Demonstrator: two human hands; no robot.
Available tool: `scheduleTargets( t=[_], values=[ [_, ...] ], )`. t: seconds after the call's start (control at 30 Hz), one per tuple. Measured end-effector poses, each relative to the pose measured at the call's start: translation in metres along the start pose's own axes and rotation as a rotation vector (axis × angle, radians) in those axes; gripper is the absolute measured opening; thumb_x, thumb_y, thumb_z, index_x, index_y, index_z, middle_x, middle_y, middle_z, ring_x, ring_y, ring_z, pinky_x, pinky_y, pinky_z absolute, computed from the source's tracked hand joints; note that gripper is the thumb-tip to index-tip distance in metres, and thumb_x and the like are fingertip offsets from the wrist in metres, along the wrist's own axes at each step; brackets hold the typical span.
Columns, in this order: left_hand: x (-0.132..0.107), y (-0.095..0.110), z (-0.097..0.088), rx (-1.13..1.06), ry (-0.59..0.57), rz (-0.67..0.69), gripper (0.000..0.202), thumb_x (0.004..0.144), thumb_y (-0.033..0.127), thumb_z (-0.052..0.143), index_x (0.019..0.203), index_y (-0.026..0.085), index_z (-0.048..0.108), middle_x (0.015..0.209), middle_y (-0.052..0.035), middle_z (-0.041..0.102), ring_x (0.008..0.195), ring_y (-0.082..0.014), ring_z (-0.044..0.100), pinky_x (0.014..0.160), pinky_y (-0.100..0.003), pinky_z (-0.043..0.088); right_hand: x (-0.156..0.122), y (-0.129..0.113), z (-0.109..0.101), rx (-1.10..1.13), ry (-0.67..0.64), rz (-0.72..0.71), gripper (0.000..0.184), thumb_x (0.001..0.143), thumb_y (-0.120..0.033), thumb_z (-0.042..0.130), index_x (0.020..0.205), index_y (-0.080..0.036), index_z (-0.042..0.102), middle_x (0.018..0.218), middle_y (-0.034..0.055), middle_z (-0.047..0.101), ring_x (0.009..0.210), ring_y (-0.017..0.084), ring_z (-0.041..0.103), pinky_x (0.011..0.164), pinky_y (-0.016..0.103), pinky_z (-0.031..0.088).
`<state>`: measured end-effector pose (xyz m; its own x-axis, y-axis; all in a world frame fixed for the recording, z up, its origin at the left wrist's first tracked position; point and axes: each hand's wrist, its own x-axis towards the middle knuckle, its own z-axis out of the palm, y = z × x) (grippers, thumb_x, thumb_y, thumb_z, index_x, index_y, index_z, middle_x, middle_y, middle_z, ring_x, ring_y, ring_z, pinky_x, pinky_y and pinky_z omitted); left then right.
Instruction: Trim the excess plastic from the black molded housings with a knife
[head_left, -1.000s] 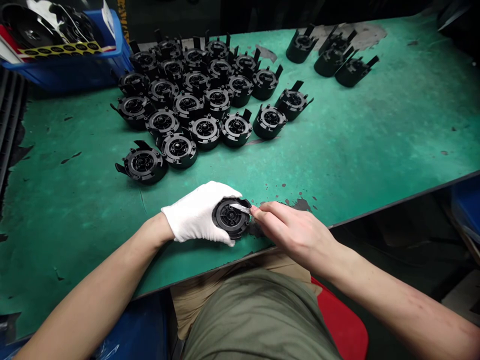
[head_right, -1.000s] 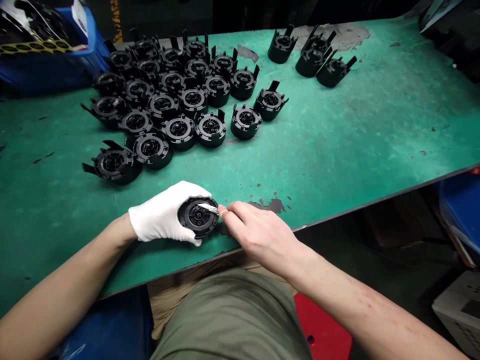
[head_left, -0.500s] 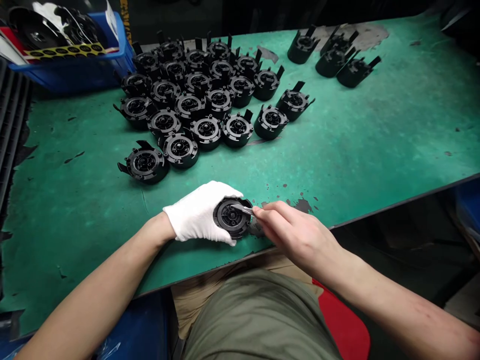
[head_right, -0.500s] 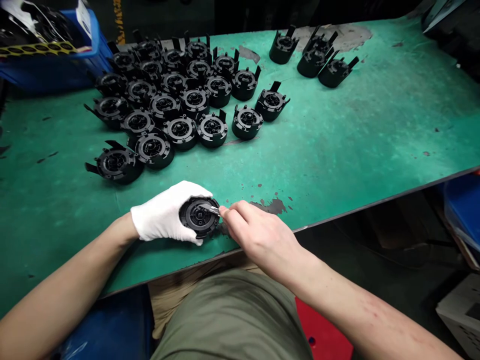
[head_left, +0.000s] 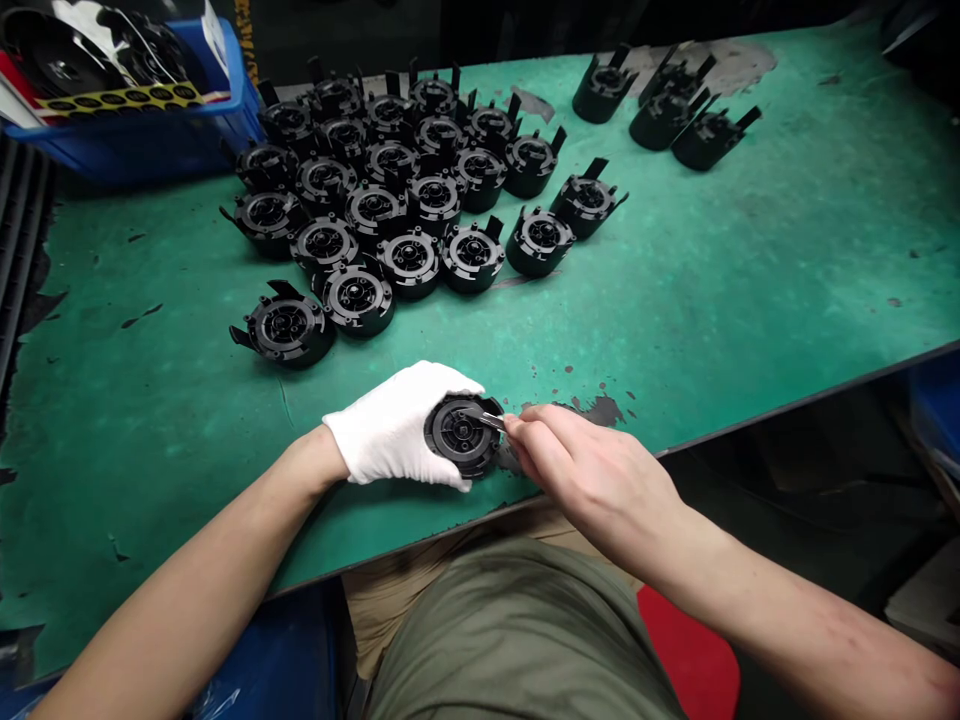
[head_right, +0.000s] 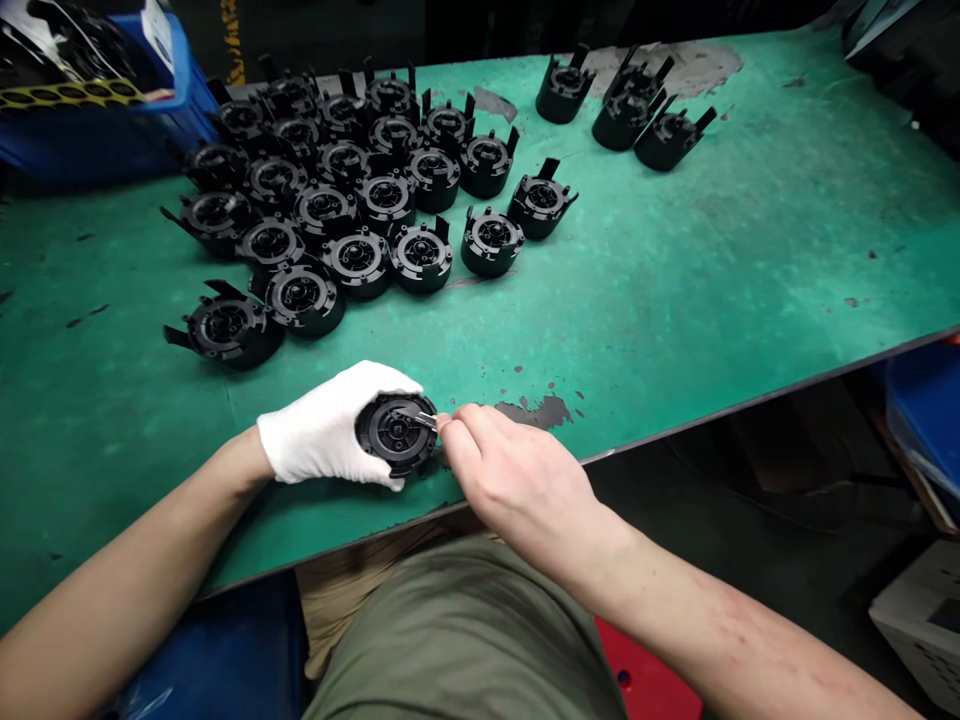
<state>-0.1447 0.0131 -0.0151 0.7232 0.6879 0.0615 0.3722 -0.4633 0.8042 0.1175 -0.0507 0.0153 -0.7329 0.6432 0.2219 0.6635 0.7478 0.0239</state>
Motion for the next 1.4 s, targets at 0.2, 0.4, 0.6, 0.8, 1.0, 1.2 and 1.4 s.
scheduleTargets(
  t=[0.2,0.4,0.6,0.8,1.0,1.2,1.4],
  values=[
    [0.0,0.001,0.0,-0.006,-0.013,-0.029,0.054,0.06,0.051,0.104,0.091,0.023,0.071,0.095,-0.0032,0.078,0.088,-0.0281,0.075,0.081,-0.038,0.058,0.005,0.003,-0.005,-0.088,-0.017,-0.088,0.014,0.109,-0.008,0.055,0.109,-0.012,0.068,0.091,0.0075,0.069,0.077,0.021,0.06,0.065,0.036,0.043],
    [0.0,0.0,-0.001,-0.031,-0.024,-0.026,0.053,0.063,0.055,0.102,0.091,0.023,0.071,0.095,-0.0035,0.077,0.088,-0.0279,0.074,0.08,-0.038,0.057,0.005,0.012,-0.002,-0.086,0.019,-0.151,0.011,0.107,-0.008,0.06,0.101,-0.014,0.067,0.084,0.0034,0.063,0.071,0.02,0.055,0.062,0.038,0.039],
    [-0.001,-0.001,0.0,-0.038,-0.008,-0.049,0.06,0.059,0.054,0.104,0.101,0.023,0.074,0.1,-0.0042,0.078,0.093,-0.0291,0.075,0.088,-0.04,0.059,0.006,0.015,-0.003,-0.097,0.015,-0.188,0.012,0.107,-0.006,0.057,0.105,-0.012,0.067,0.084,0.0031,0.062,0.072,0.02,0.056,0.063,0.036,0.041],
    [-0.003,-0.003,0.002,-0.036,0.001,-0.03,0.064,0.062,0.054,0.104,0.108,0.023,0.074,0.104,-0.0045,0.079,0.096,-0.0299,0.076,0.09,-0.041,0.06,0.009,0.02,-0.004,-0.085,-0.007,-0.198,0.018,0.11,-0.008,0.053,0.102,-0.016,0.067,0.083,0.0021,0.062,0.071,0.018,0.055,0.06,0.035,0.04],
    [-0.002,-0.003,0.001,-0.015,0.005,-0.021,0.063,0.06,0.054,0.104,0.106,0.023,0.074,0.103,-0.0051,0.079,0.095,-0.0302,0.076,0.088,-0.04,0.06,0.0,0.025,0.003,0.088,0.031,-0.11,0.011,0.115,-0.014,0.053,0.114,-0.018,0.063,0.097,0.0044,0.074,0.076,0.015,0.065,0.059,0.03,0.043],
    [-0.006,-0.004,0.006,0.0,0.07,-0.023,0.06,0.064,0.058,0.102,0.102,0.022,0.074,0.105,-0.0075,0.079,0.096,-0.0308,0.076,0.086,-0.041,0.06,-0.022,0.021,0.009,0.385,0.056,0.122,0.018,0.112,-0.019,0.063,0.13,-0.017,0.06,0.117,0.01,0.076,0.098,0.018,0.075,0.075,0.027,0.058],
    [-0.007,-0.006,0.013,0.067,0.255,-0.071,0.072,0.064,0.07,0.1,0.11,0.021,0.074,0.113,-0.012,0.079,0.106,-0.0361,0.076,0.096,-0.048,0.061,-0.037,0.022,0.013,0.317,-0.02,0.224,0.029,0.116,-0.026,0.056,0.144,-0.018,0.061,0.111,0.0074,0.074,0.089,0.018,0.074,0.071,0.028,0.057]
  ],
)
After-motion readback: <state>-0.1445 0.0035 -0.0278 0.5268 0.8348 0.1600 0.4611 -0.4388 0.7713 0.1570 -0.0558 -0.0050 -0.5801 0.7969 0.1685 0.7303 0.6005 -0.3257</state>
